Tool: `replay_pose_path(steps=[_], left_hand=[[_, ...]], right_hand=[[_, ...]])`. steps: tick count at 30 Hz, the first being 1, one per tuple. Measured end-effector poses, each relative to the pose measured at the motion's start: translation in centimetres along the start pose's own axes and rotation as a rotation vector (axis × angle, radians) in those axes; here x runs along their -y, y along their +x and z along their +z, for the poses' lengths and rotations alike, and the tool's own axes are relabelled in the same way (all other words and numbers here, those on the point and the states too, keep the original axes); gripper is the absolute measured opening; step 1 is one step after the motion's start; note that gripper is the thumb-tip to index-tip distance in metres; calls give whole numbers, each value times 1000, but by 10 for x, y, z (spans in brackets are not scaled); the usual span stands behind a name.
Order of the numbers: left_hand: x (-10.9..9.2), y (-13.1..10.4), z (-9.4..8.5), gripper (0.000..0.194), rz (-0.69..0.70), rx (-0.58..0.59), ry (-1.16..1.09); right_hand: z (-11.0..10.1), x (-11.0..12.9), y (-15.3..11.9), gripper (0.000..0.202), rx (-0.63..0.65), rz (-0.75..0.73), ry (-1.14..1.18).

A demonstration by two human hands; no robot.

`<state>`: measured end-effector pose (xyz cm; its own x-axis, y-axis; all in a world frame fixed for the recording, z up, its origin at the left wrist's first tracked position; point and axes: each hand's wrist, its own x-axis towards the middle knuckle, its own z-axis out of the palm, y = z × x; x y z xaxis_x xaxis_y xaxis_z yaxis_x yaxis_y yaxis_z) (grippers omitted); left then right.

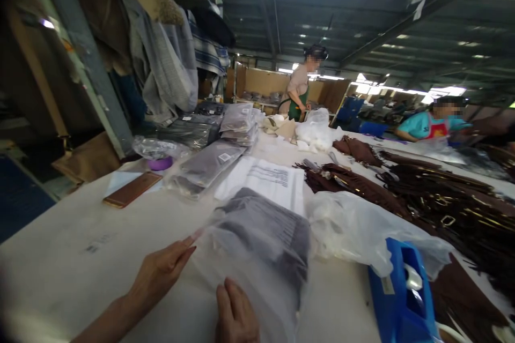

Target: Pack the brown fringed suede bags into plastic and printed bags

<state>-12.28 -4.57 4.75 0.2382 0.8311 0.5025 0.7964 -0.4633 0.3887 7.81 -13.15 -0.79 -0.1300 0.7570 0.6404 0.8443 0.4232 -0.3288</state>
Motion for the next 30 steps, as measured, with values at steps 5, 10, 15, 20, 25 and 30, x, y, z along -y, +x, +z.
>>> replay_pose_path(steps=[5,10,15,20,25,30], left_hand=[[20,13,0,27,224,-352,311],[23,18,21,35,81,-351,56],[17,24,27,35,68,-276,-58],[14,29,18,31,86,-289,-42],[3,20,9,31,119,-359,76],[-19,-4,8,29,430,-248,211]], right_hand=[[26,1,46,58,-43,-116,-107],[35,7,80,54,57,-177,-162],[43,1,97,46,167,-250,-203],[41,-12,95,40,222,-177,-239],[29,-19,91,42,259,-90,-269],[23,-27,97,37,164,-101,-358]])
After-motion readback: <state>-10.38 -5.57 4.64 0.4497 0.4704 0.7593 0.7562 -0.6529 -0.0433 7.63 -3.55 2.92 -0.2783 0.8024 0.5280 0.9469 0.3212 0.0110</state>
